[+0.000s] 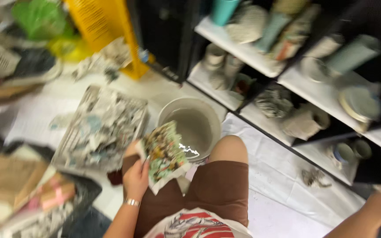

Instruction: The person sits cross-legged and wraps small ceramic items, including a cup and a bowl, with newspaper. They wet the newspaper using a mug and water from a bucket, then fold and roll the paper to encase the items before placing them on a nearby shelf.

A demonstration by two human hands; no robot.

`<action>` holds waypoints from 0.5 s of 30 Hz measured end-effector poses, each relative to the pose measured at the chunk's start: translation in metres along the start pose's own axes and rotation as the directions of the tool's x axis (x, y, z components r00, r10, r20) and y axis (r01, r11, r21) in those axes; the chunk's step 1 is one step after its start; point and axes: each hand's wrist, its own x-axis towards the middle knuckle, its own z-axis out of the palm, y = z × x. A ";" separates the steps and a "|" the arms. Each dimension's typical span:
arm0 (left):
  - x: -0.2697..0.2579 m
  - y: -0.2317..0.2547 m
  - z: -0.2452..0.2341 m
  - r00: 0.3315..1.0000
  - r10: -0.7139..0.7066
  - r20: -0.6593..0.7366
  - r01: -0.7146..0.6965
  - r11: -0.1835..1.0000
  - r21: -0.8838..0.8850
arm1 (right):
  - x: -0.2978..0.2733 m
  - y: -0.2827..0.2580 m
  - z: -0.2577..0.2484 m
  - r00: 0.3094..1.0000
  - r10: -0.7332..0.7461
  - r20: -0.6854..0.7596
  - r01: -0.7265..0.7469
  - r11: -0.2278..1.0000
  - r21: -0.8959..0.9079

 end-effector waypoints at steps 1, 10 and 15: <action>0.002 0.001 0.001 1.000 0.010 0.002 -0.010 1.000 -0.008 | -0.029 -0.012 -0.001 0.999 0.015 -0.039 -0.013 0.999 0.048; -0.001 0.002 -0.026 0.995 0.070 0.069 -0.065 0.996 -0.068 | -0.176 -0.178 0.074 0.782 -0.250 0.571 -0.329 0.612 0.719; 0.001 -0.002 -0.035 0.994 -0.069 0.081 0.072 0.997 -0.037 | -0.240 -0.255 0.113 0.443 -0.518 0.731 -0.597 0.438 0.672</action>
